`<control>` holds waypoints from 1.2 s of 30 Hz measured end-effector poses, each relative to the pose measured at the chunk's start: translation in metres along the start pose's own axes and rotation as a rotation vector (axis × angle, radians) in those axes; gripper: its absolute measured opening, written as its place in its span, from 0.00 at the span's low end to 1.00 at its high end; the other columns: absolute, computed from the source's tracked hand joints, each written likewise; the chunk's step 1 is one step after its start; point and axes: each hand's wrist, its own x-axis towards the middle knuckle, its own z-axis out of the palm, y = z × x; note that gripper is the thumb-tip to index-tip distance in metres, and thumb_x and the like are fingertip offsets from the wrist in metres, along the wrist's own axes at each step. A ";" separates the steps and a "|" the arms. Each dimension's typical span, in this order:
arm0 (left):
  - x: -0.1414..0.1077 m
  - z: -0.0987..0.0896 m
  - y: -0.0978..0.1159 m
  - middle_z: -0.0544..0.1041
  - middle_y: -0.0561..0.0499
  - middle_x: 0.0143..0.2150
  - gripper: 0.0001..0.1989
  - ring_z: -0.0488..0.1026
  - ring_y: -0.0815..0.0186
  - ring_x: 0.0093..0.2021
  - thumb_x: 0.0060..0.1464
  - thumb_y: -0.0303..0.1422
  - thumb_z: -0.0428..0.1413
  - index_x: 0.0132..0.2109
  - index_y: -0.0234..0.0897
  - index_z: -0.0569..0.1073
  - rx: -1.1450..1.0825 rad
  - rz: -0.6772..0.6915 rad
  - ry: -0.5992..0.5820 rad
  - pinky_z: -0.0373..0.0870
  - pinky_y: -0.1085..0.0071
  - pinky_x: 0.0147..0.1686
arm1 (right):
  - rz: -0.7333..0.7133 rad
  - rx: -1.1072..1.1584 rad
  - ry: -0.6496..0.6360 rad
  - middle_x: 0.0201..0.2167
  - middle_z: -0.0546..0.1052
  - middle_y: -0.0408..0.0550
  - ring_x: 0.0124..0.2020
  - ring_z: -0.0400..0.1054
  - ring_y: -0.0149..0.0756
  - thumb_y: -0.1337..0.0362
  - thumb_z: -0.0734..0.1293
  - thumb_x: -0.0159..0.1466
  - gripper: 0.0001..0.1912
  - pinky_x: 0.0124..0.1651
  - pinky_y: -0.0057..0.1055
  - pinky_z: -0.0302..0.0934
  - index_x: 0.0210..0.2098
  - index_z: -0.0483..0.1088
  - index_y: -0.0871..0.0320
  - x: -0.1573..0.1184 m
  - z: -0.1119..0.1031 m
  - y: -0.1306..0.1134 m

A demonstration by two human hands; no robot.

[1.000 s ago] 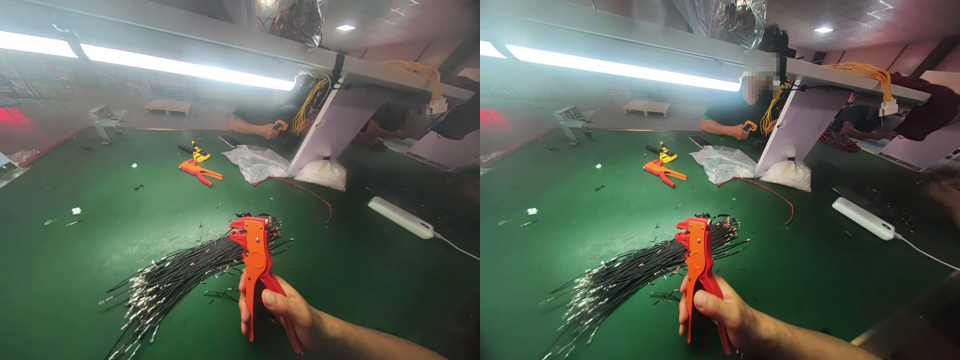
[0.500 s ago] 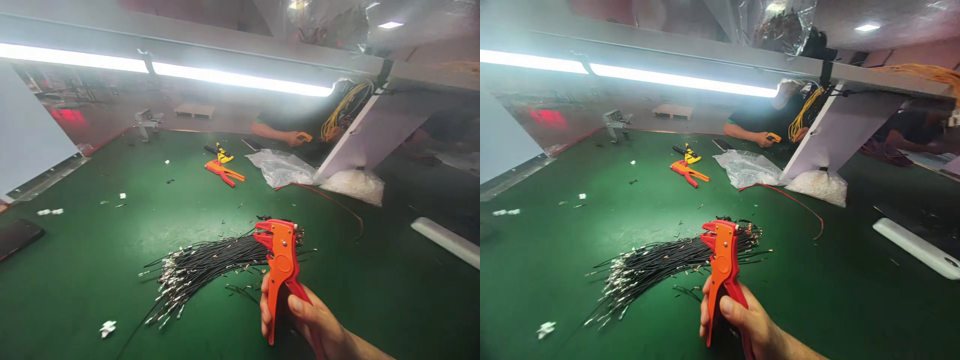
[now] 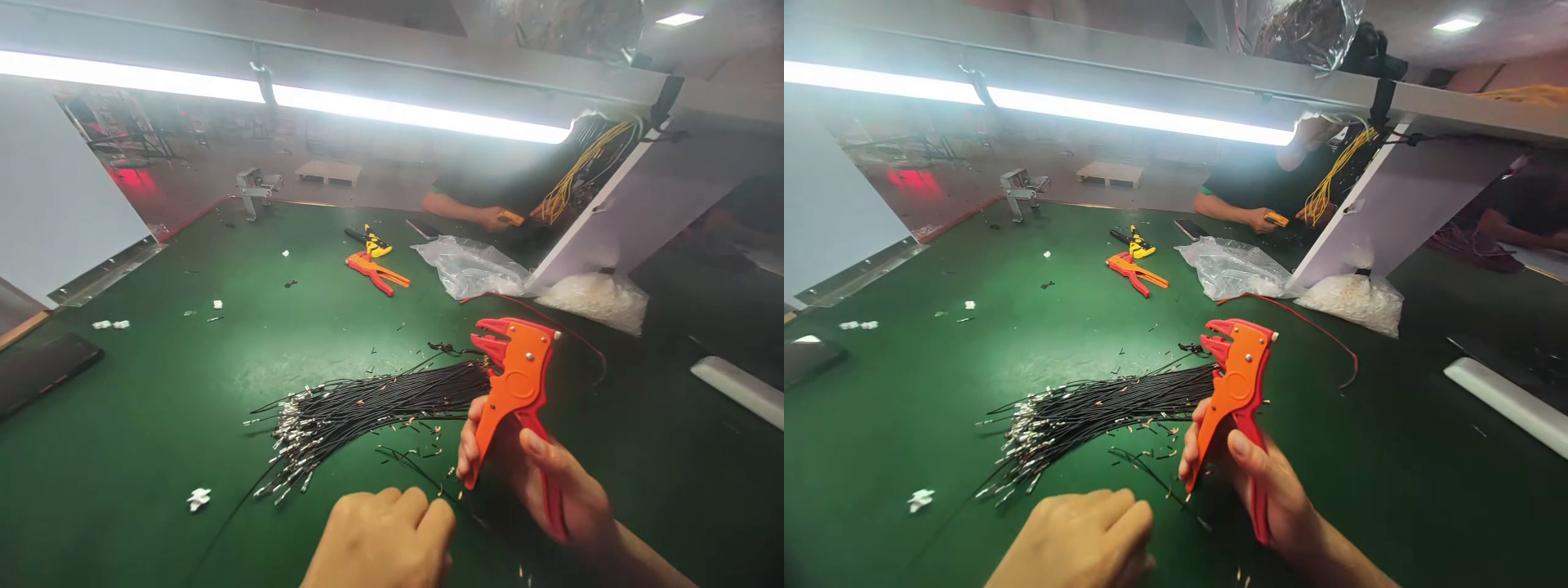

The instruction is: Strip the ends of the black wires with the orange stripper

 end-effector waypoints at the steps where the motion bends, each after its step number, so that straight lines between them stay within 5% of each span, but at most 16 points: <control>1: 0.007 0.004 0.002 0.78 0.57 0.29 0.08 0.74 0.65 0.23 0.54 0.25 0.60 0.37 0.42 0.70 0.054 0.010 0.038 0.60 0.66 0.19 | -0.010 -0.003 0.019 0.38 0.77 0.50 0.41 0.72 0.45 0.51 0.64 0.68 0.18 0.45 0.41 0.65 0.51 0.71 0.54 0.000 0.000 -0.003; 7: 0.026 0.024 0.001 0.77 0.49 0.33 0.08 0.74 0.60 0.31 0.54 0.21 0.57 0.40 0.38 0.74 0.233 0.033 0.210 0.68 0.67 0.26 | -0.023 -0.010 0.061 0.36 0.77 0.49 0.40 0.72 0.48 0.50 0.65 0.68 0.17 0.47 0.45 0.64 0.49 0.72 0.52 -0.001 0.001 -0.015; 13: 0.027 0.036 -0.011 0.79 0.43 0.47 0.07 0.71 0.56 0.50 0.60 0.27 0.57 0.33 0.38 0.75 0.226 0.079 0.246 0.65 0.64 0.50 | -0.061 -0.038 0.052 0.37 0.77 0.50 0.40 0.72 0.46 0.51 0.63 0.69 0.18 0.46 0.43 0.63 0.51 0.71 0.53 -0.002 -0.003 -0.013; 19: 0.027 0.043 -0.010 0.77 0.49 0.35 0.13 0.70 0.61 0.43 0.59 0.18 0.49 0.32 0.38 0.72 0.170 0.048 0.320 0.55 0.64 0.52 | -0.037 -0.058 0.028 0.38 0.77 0.48 0.41 0.72 0.44 0.51 0.63 0.70 0.16 0.47 0.42 0.62 0.51 0.70 0.52 -0.001 -0.006 -0.009; 24: 0.026 0.022 -0.008 0.71 0.53 0.27 0.17 0.66 0.63 0.31 0.60 0.16 0.42 0.32 0.39 0.66 0.009 -0.103 0.410 0.58 0.65 0.38 | -0.040 -0.036 0.050 0.36 0.77 0.48 0.39 0.72 0.46 0.49 0.64 0.68 0.18 0.45 0.43 0.63 0.49 0.72 0.53 0.002 -0.002 -0.012; 27: 0.027 0.006 -0.013 0.66 0.56 0.24 0.15 0.62 0.66 0.24 0.64 0.21 0.39 0.40 0.38 0.69 -0.280 -0.257 0.343 0.57 0.70 0.27 | -0.045 -0.008 0.058 0.36 0.77 0.48 0.39 0.72 0.46 0.50 0.64 0.68 0.17 0.47 0.45 0.63 0.49 0.72 0.53 0.003 -0.001 -0.014; 29: 0.028 -0.002 -0.018 0.62 0.59 0.22 0.12 0.58 0.68 0.22 0.67 0.31 0.42 0.43 0.38 0.70 -0.740 -0.415 0.214 0.55 0.72 0.24 | -0.045 -0.003 0.048 0.36 0.77 0.49 0.39 0.73 0.46 0.51 0.63 0.69 0.17 0.47 0.45 0.63 0.49 0.72 0.53 0.002 -0.001 -0.014; 32: 0.030 -0.009 -0.027 0.66 0.58 0.19 0.12 0.62 0.67 0.24 0.63 0.42 0.50 0.36 0.40 0.70 -1.313 -0.540 0.167 0.60 0.70 0.30 | -0.021 0.016 0.016 0.37 0.78 0.50 0.39 0.73 0.46 0.51 0.63 0.69 0.17 0.44 0.43 0.64 0.50 0.71 0.54 0.000 -0.001 -0.012; 36: 0.031 -0.014 -0.037 0.82 0.48 0.31 0.15 0.75 0.62 0.40 0.57 0.46 0.61 0.34 0.38 0.72 -1.540 -0.578 0.333 0.67 0.66 0.47 | 0.060 0.090 -0.087 0.36 0.78 0.52 0.37 0.74 0.45 0.52 0.65 0.68 0.19 0.41 0.42 0.67 0.50 0.72 0.58 -0.002 0.004 -0.005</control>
